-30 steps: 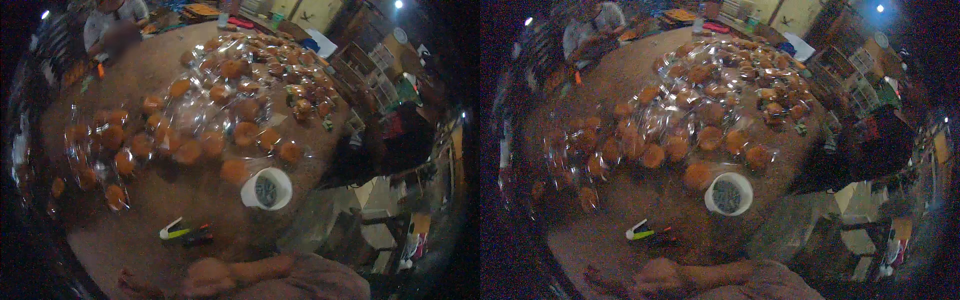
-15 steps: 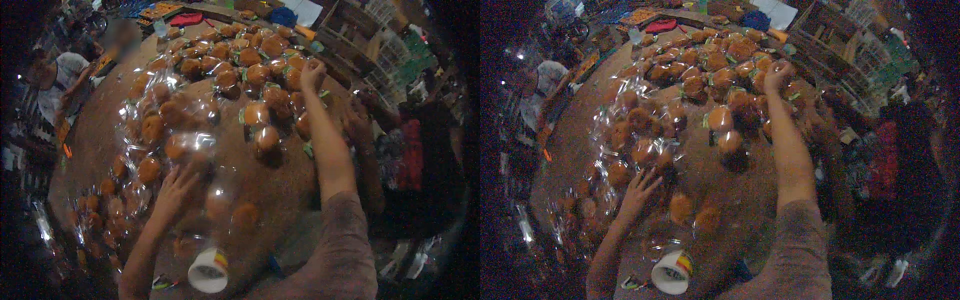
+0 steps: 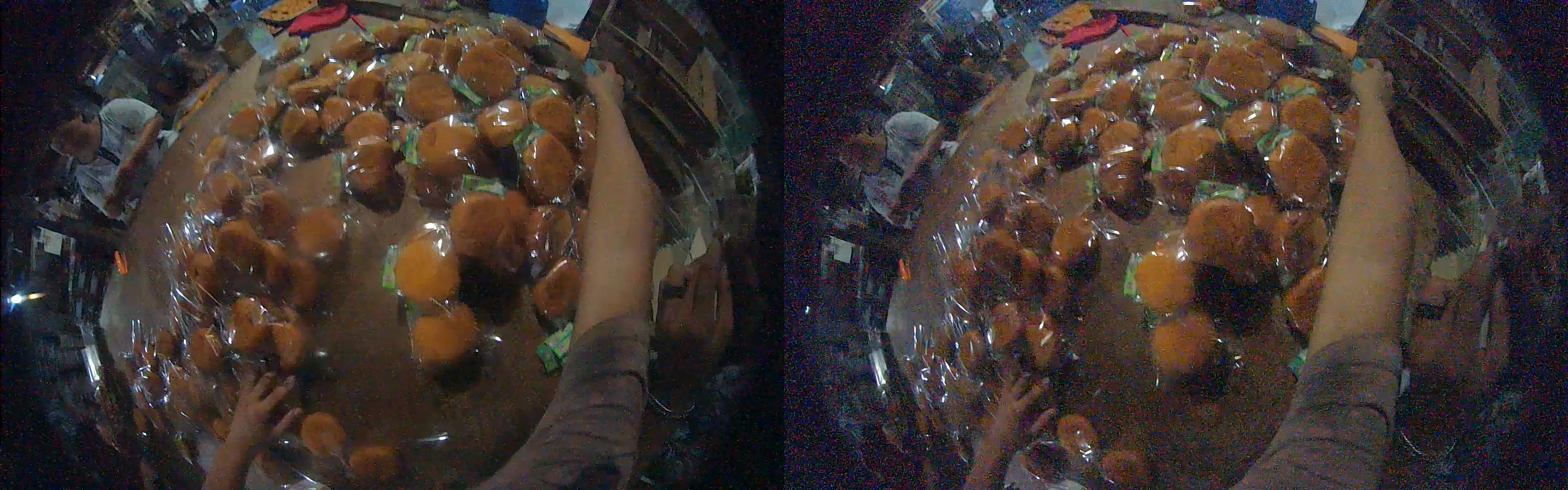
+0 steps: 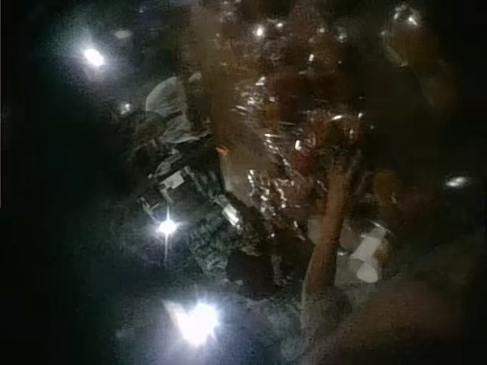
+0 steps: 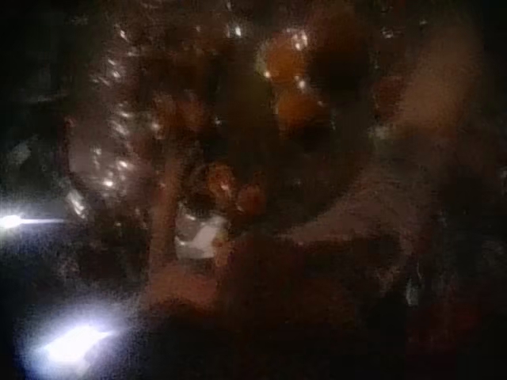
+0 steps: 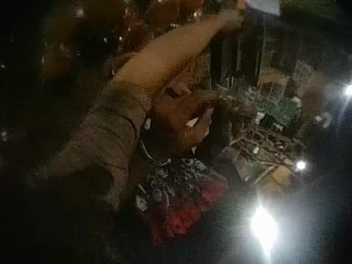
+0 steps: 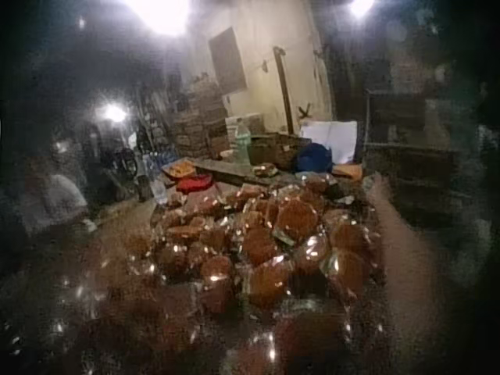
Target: The person places round baked buns into clear plastic bags, seals them with a handheld stapler, and affixes small green labels. The person repeats this process for multiple buns, arranging the finished packages on the table.
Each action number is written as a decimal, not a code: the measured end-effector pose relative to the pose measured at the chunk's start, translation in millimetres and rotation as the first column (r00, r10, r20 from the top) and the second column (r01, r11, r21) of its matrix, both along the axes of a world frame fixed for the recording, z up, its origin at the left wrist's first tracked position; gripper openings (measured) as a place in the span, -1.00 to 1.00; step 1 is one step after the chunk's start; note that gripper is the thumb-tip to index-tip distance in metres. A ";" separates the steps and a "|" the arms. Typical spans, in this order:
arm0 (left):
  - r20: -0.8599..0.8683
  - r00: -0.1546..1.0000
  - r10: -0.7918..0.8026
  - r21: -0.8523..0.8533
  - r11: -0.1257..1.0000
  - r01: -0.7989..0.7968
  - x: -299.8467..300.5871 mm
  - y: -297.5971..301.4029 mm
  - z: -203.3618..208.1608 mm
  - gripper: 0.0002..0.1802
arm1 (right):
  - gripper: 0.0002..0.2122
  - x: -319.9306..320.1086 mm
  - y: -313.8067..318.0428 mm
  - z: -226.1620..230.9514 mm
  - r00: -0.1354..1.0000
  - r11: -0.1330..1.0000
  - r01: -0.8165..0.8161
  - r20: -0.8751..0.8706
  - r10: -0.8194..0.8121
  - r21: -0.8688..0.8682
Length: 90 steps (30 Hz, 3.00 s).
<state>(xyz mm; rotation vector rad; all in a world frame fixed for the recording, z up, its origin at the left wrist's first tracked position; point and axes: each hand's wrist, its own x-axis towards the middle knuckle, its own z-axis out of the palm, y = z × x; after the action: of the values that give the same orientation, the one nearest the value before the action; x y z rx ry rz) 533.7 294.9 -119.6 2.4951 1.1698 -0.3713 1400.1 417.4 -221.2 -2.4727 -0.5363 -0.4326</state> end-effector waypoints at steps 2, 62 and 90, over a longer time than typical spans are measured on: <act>0.024 0.999 -0.035 0.000 0.999 0.035 -0.9 3.4 1.4 -0.36 | -0.36 15.6 -3.4 -4.7 0.996 0.992 0.023 -0.092 -0.012 0.121; 0.343 -0.074 0.936 -0.877 0.292 -0.381 -313.2 -243.8 84.5 -0.42 | -0.69 -1007.7 -390.1 191.9 -0.410 -0.395 -0.889 -0.021 0.912 0.231; -0.022 -0.535 0.845 -0.868 -0.282 -0.410 -321.3 -231.4 110.2 -0.40 | -0.84 -1060.1 -344.5 159.7 -0.699 -0.707 -0.696 0.105 0.708 0.126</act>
<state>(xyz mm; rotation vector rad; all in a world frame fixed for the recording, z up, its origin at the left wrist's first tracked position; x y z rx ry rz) 212.5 63.5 -9.4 0.1443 1.7125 0.8496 340.0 72.8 -61.4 -0.4000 -2.3629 0.5752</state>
